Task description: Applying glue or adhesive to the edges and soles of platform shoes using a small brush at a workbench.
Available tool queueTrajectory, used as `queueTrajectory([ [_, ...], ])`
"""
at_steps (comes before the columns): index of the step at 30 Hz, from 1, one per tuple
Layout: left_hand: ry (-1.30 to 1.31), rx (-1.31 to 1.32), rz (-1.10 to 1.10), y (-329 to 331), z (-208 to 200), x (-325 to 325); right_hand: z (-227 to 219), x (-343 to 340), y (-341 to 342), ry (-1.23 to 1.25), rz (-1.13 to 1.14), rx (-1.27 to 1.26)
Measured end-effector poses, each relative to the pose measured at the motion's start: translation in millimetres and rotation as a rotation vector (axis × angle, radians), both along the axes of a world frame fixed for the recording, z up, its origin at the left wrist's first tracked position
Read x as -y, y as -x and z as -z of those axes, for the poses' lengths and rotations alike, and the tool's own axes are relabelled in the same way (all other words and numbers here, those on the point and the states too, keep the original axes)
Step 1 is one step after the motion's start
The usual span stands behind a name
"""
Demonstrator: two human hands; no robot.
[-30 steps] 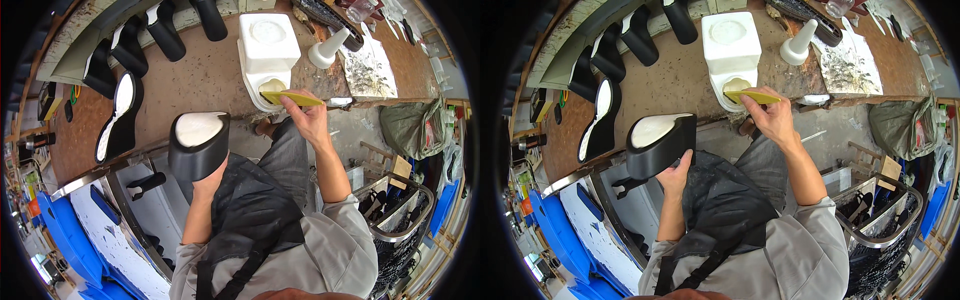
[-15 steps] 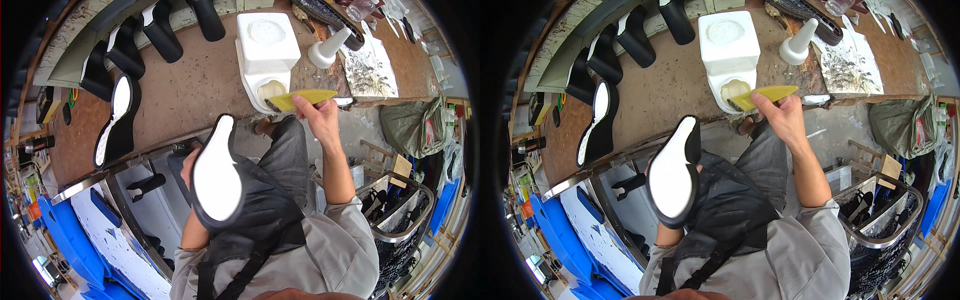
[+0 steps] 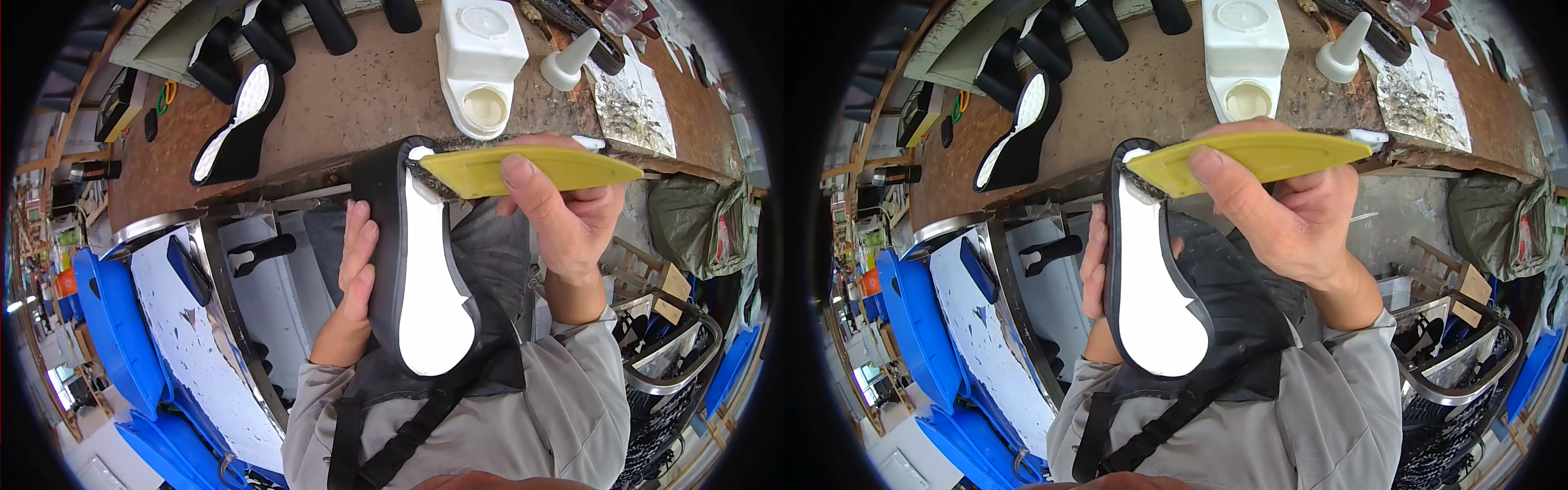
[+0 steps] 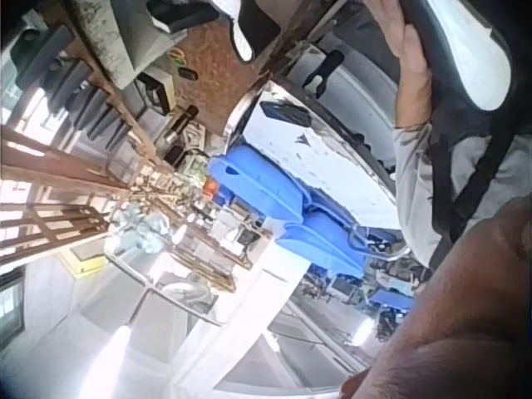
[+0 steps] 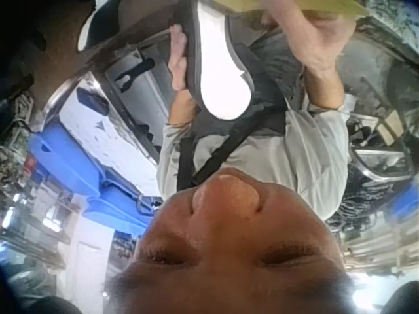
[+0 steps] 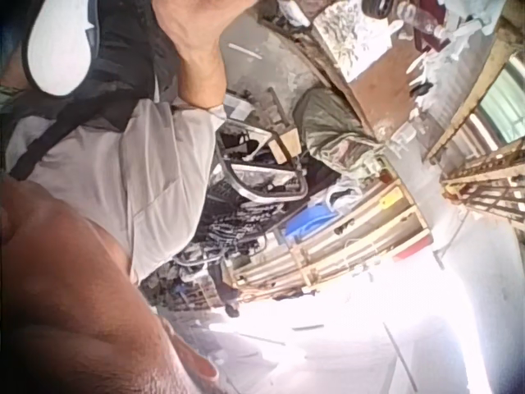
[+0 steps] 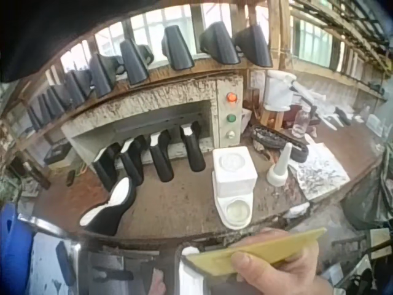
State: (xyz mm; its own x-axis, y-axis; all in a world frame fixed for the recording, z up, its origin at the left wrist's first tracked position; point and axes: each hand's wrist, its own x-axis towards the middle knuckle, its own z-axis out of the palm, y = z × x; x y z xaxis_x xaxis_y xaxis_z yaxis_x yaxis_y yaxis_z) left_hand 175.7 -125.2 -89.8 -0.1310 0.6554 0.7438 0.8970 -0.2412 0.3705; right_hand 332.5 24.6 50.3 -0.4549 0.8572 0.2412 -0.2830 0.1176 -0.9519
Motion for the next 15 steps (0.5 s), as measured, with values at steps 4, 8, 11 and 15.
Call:
queueTrajectory([
  [4,0.047,-0.058,0.008,2.1,-3.1,19.6,-12.9,6.0,-0.6,-0.313,0.097,0.065],
  [8,-0.13,-0.074,0.08,7.0,-17.0,19.2,-30.0,14.8,-9.7,-0.446,-0.002,0.136],
  [11,-0.186,-0.123,0.076,4.2,-21.3,24.5,-38.3,22.0,-15.3,-0.456,-0.114,0.1],
  [15,-0.334,-0.1,-0.109,-19.9,-43.9,3.0,-36.3,28.0,-17.2,-0.446,-0.193,0.069],
])
